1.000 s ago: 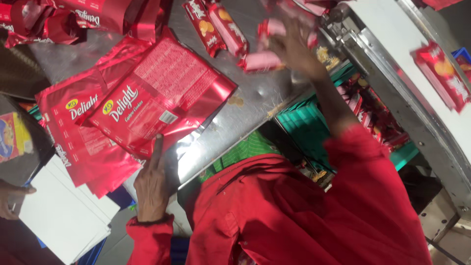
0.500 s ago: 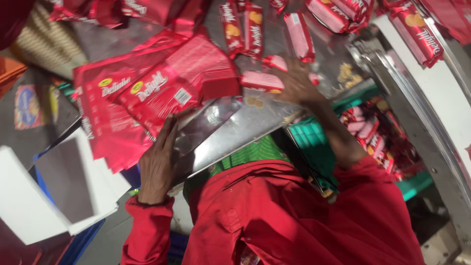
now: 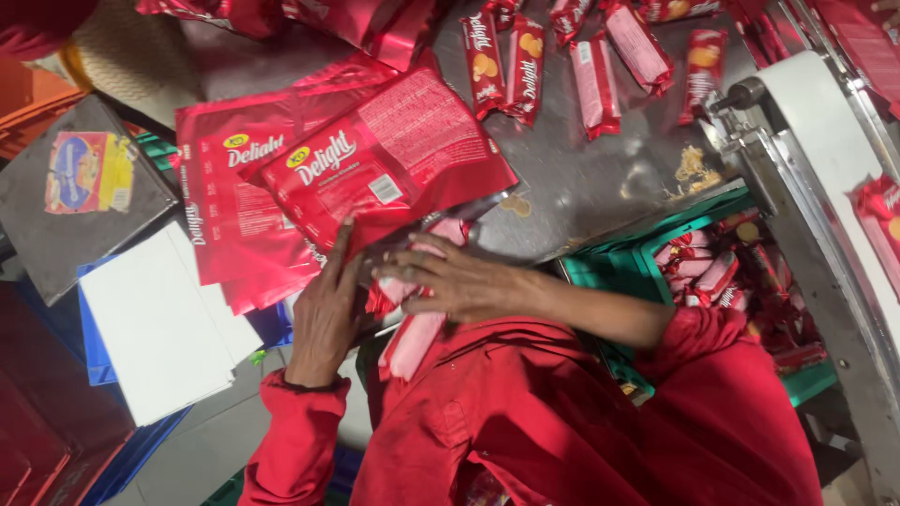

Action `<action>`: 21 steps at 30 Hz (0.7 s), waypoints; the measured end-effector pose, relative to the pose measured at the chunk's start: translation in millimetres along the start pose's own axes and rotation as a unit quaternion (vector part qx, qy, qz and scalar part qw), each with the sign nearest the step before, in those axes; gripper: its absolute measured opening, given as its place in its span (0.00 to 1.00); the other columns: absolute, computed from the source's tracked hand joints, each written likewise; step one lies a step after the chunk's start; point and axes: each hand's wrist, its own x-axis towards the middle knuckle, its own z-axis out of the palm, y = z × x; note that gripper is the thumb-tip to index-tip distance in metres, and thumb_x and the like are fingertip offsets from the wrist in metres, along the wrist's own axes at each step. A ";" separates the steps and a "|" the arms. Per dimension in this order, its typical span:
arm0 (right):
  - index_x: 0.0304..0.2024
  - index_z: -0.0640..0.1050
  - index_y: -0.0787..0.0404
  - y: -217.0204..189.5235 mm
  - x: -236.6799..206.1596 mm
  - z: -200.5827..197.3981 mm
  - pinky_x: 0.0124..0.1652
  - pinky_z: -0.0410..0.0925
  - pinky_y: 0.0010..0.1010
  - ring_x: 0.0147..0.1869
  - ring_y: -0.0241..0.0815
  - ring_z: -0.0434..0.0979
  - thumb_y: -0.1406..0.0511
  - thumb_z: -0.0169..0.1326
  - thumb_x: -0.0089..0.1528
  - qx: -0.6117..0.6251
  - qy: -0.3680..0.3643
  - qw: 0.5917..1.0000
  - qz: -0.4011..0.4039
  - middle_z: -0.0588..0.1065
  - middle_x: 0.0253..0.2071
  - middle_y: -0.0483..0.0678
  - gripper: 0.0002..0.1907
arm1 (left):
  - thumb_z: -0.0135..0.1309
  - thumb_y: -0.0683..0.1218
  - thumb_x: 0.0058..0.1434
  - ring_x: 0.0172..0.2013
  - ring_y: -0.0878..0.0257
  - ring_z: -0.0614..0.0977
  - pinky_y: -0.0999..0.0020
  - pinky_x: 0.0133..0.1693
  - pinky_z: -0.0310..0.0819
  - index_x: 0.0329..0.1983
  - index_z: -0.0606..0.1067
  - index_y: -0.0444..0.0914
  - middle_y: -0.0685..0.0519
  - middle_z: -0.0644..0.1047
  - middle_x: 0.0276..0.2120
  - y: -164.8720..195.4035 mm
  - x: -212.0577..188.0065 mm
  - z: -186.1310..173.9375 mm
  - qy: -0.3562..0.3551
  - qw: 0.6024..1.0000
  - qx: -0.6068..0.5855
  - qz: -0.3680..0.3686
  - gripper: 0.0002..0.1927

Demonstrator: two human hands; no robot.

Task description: The person places small red-wrapped cookie packs into larger red Delight cookie bags on a metal table, then moves the filled bags aside. The work is repetitive and performed by hand without visible tools.

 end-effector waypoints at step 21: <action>0.59 0.69 0.63 39.9 17.6 57.2 0.70 0.49 0.58 0.68 0.61 0.63 0.74 0.54 0.50 -0.076 0.153 0.938 0.301 0.67 0.61 0.59 0.32 | 0.52 0.35 0.52 0.45 0.51 0.81 0.60 0.41 0.79 0.67 0.67 0.34 0.44 0.63 0.72 12.6 0.3 21.4 0.043 0.998 0.022 0.039 0.35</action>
